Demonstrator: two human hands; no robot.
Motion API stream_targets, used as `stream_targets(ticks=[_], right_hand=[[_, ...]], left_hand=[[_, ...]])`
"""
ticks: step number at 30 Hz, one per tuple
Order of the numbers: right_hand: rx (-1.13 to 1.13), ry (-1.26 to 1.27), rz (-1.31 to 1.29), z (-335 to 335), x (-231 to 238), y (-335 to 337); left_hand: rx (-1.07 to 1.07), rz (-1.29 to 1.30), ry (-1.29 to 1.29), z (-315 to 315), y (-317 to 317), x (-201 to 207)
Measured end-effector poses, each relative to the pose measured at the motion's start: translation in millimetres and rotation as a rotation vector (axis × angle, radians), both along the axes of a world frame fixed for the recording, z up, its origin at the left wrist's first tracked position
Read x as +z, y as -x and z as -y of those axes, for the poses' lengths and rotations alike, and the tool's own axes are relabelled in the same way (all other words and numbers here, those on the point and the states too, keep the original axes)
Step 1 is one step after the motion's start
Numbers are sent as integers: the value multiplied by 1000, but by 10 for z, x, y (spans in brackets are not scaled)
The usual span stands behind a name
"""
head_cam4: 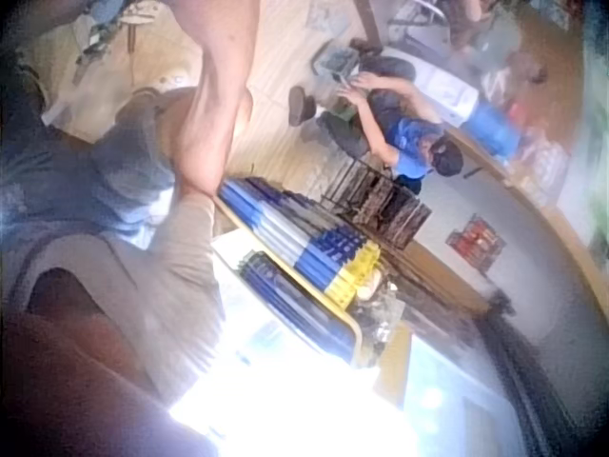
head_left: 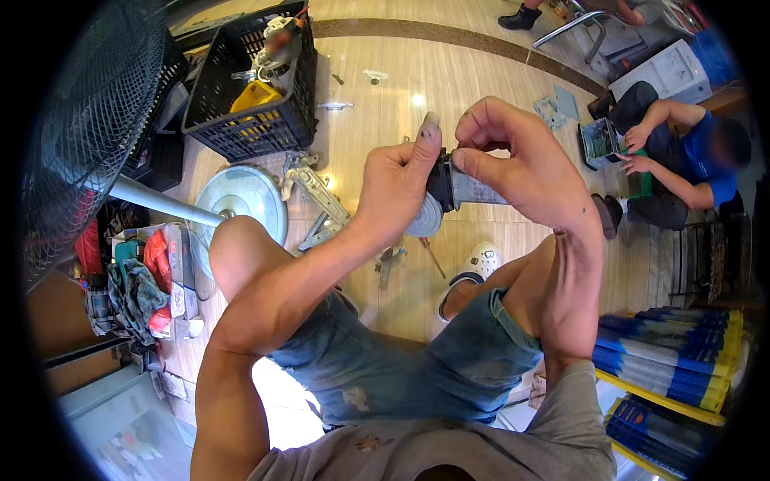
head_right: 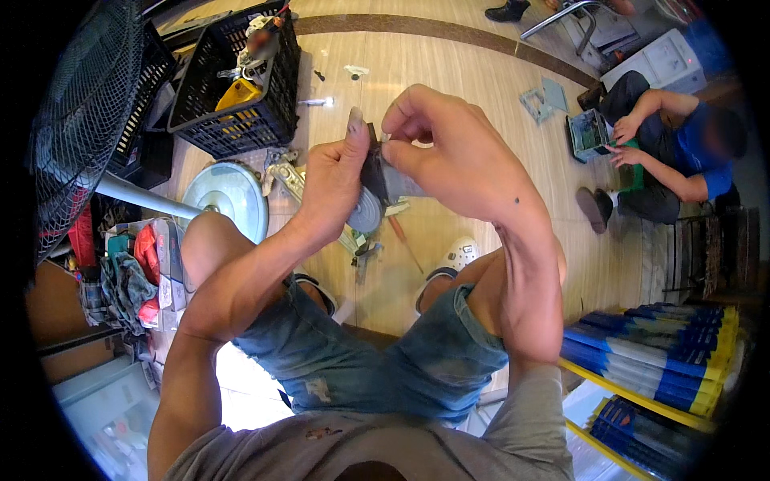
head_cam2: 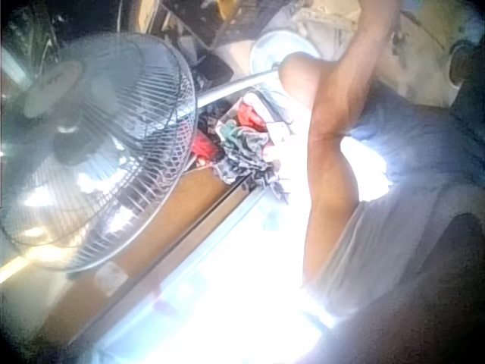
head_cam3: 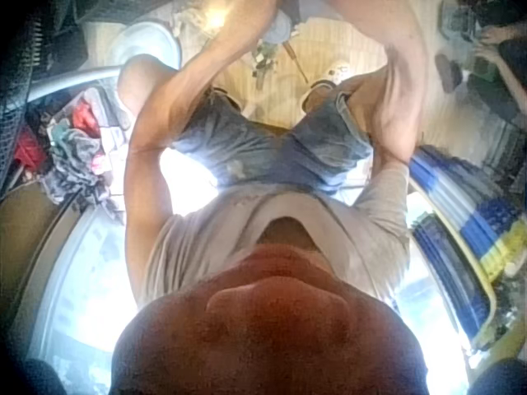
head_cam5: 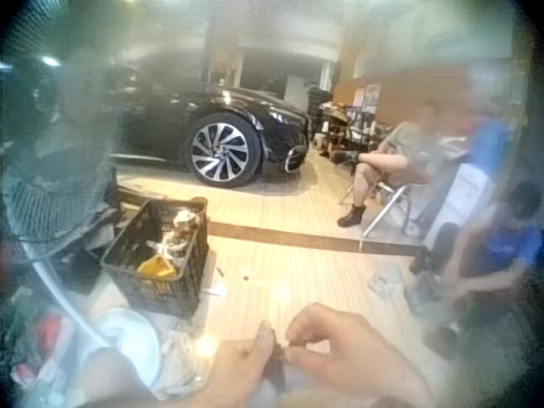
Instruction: The person disassembles and repairs a car power window motor by hand and with a screwdriver. The person removes the outer casing, inspects the internal armature and gears, and then uses a screwdriver to reassemble the components.
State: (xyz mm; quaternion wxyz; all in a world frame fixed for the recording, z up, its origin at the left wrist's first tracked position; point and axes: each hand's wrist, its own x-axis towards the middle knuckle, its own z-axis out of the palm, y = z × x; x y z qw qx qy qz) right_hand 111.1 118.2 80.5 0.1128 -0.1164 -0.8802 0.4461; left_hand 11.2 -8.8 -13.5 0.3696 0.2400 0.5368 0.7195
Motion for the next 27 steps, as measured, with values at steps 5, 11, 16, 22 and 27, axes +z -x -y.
stream_targets(ticks=[5,11,16,22,27], right_hand=[[-10,115,64,0,56,72],[-145,309,22,-91,208,-11],[-291,805,-132,-835,-562,118],[-506,341,489,-795,-2690,-24],[-499,-44,705,206,-4252,-536]], left_hand=[[62,-89,60,-53,118,-78],[-165,245,27,-108,92,-25],[-76,286,-36,-23,62,203],[-66,319,-55,149,188,71],[25,355,-143,256,84,282]])
